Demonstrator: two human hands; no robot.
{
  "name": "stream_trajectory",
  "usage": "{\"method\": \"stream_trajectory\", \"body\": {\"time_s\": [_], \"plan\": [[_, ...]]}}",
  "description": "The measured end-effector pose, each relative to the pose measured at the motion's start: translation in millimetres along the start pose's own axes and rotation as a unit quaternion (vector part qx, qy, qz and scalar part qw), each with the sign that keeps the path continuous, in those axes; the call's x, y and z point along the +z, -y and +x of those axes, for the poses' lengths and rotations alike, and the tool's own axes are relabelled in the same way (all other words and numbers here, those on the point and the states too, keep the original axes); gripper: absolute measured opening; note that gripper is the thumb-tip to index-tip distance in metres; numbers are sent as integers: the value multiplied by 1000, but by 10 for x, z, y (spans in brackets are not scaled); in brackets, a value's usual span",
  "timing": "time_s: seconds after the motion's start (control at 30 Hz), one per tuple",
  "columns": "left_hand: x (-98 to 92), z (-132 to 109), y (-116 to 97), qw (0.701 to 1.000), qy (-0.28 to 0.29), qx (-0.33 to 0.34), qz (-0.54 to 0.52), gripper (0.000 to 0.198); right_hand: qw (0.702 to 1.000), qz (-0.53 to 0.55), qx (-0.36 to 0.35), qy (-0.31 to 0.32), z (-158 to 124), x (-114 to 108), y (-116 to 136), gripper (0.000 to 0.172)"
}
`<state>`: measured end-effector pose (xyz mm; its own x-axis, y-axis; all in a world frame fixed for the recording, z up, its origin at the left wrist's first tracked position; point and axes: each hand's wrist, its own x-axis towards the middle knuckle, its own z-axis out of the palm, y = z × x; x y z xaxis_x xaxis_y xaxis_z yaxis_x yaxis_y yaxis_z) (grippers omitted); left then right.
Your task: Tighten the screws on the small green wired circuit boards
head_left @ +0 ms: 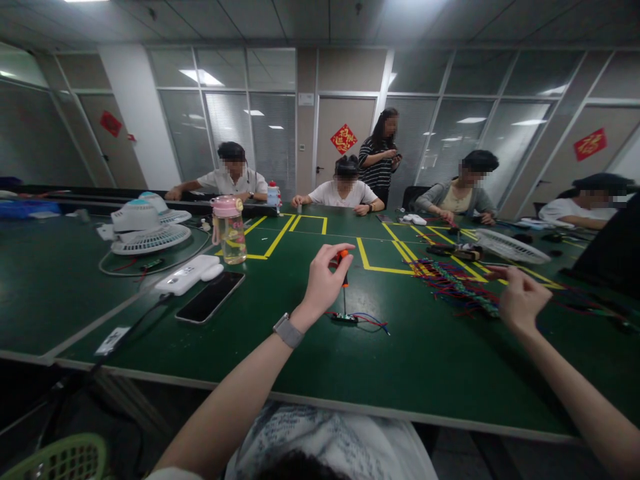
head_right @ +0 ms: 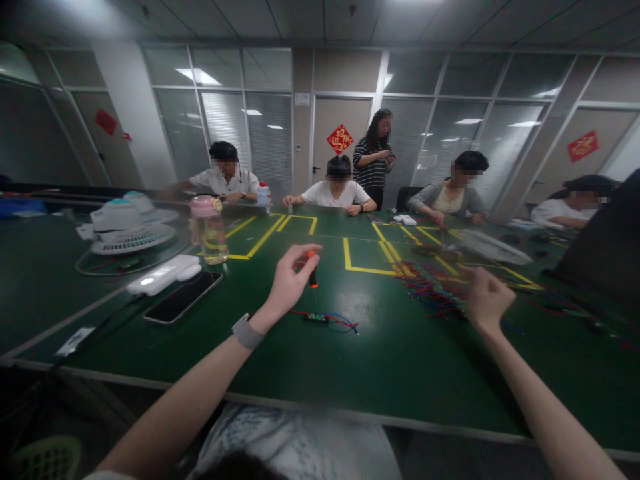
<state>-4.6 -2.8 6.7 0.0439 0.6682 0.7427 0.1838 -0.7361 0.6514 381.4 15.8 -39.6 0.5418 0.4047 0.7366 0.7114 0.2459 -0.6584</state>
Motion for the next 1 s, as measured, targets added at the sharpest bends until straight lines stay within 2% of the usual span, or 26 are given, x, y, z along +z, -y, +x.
{"method": "stream_trajectory", "body": {"time_s": [0.03,0.1,0.17,0.23,0.3,0.43,0.53,0.67,0.73,0.83,0.93,1.0], "plan": [[2,-6,-2,1000,1,0,-1,20,999,-10,-31,12,-38,-3,115,51],[5,-14,-2,1000,7,0,-4,22,983,-13,-138,120,-165,34,384,44],[4,-17,0,1000,14,4,-7,25,929,-17,-252,271,-351,117,673,38],[2,-21,3,1000,23,12,-12,28,864,3,-322,387,-572,213,943,31],[5,-30,5,999,31,16,-23,29,822,19,-331,464,-793,295,1170,30],[36,-66,-14,995,53,12,-81,30,758,23,-296,581,-1110,412,1485,35],[61,-89,-36,990,70,12,-124,30,747,24,-269,607,-1209,529,1604,40],[60,-83,-40,989,72,14,-132,29,764,73,-224,600,-1285,737,1570,17],[46,-70,-39,993,60,17,-103,27,778,114,-186,589,-1331,814,1487,10],[22,-53,-55,998,30,35,-32,19,781,173,-150,581,-1396,855,1365,11],[11,-49,-84,999,11,52,11,15,787,180,-139,574,-1441,847,1311,14],[16,-53,-94,998,21,52,10,16,793,175,-131,569,-1462,847,1311,13]]}}
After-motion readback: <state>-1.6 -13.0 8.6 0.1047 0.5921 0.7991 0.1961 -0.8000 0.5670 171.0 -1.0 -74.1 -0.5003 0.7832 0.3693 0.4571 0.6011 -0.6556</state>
